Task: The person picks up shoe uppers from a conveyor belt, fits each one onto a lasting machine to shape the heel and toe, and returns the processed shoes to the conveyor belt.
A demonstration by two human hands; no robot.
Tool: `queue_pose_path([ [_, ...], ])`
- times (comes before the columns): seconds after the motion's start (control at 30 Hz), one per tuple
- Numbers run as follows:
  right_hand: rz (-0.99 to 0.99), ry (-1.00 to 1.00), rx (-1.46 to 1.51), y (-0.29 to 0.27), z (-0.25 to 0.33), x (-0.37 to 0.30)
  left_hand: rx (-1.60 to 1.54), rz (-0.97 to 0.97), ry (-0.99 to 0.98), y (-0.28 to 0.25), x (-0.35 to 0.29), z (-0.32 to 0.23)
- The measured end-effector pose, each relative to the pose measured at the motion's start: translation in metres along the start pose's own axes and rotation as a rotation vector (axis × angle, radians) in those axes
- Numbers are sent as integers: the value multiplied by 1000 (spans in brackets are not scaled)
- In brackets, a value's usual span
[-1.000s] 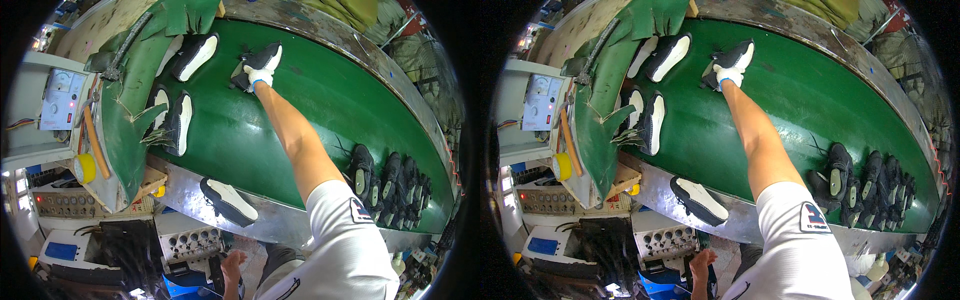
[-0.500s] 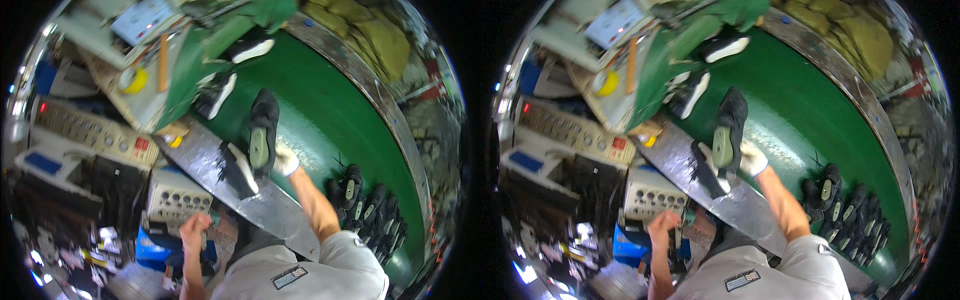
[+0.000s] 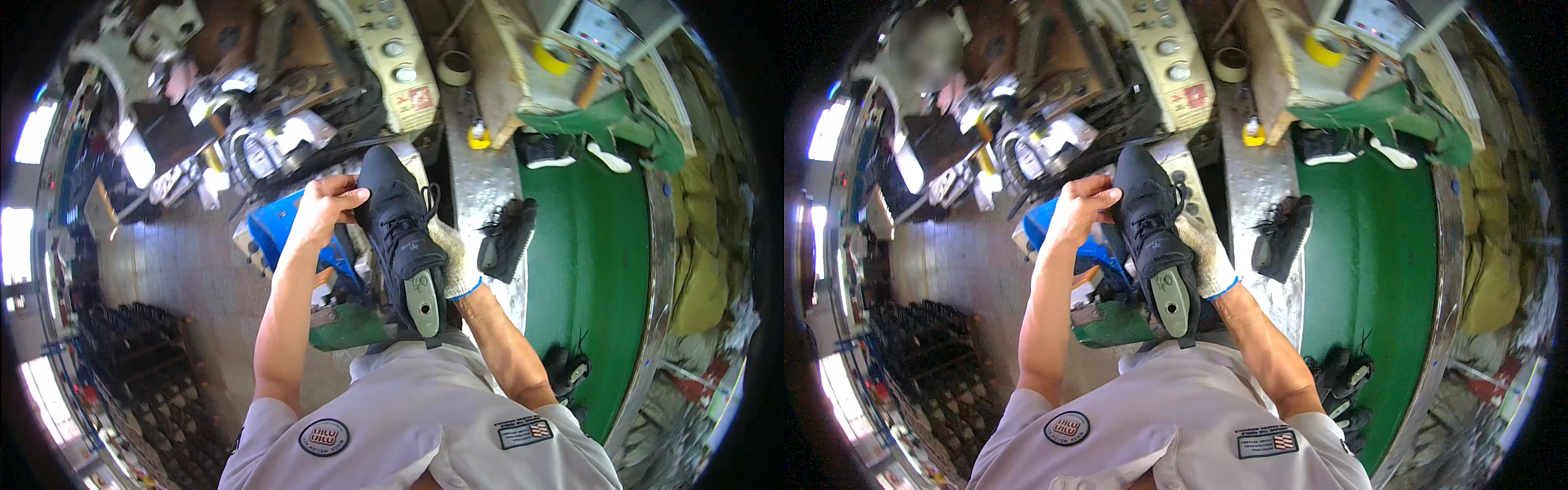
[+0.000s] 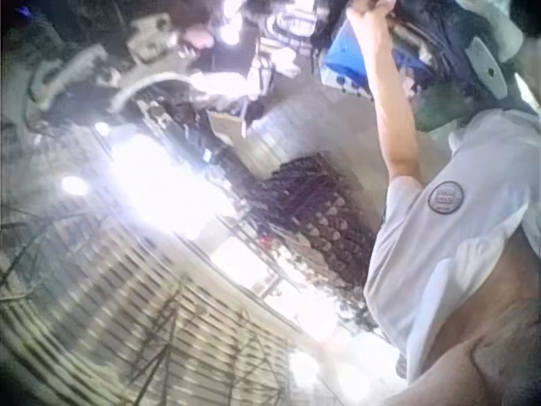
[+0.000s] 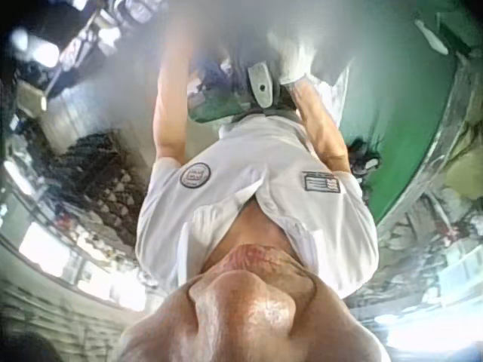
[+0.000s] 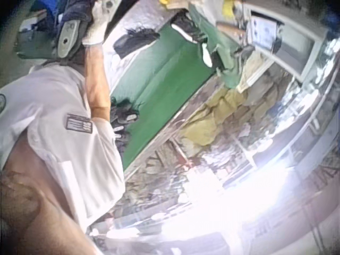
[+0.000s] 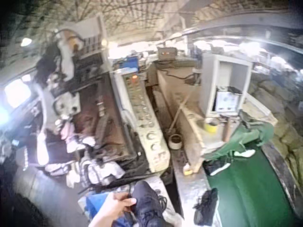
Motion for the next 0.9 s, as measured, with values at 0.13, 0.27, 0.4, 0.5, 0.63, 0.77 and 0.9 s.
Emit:
queue_pose_path([
  [0.13, 85, 53, -101, 57, -32, 20, -128, -139, 5, -70, -14, 16],
  [0.27, 39, 97, -145, 87, -66, 45, -228, -262, 58, -126, -11, 30],
  [0.4, 26, 82, -131, 106, -96, 73, -279, -503, 103, -157, -21, 27],
  [0.5, 87, 7, -144, 113, -117, 99, -421, -562, 145, -176, -25, 31],
  [0.63, 161, -41, -136, 148, -129, 114, -655, -554, 266, -198, -24, 54],
  [0.77, 182, -101, -145, 171, -138, 127, -754, -522, 421, -203, -29, 45],
  [0.9, 137, -147, -95, 170, -146, 146, -803, -497, 410, -195, -19, 56],
])
Point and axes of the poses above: each hand's wrist, its own x-axis towards the middle knuckle, its own y-axis out of the palm, z = x × y, the point moved 5 cm from there along x, towards the middle knuckle, and after that the axes turned 13 degrees about -y, right-handed, at the moved point
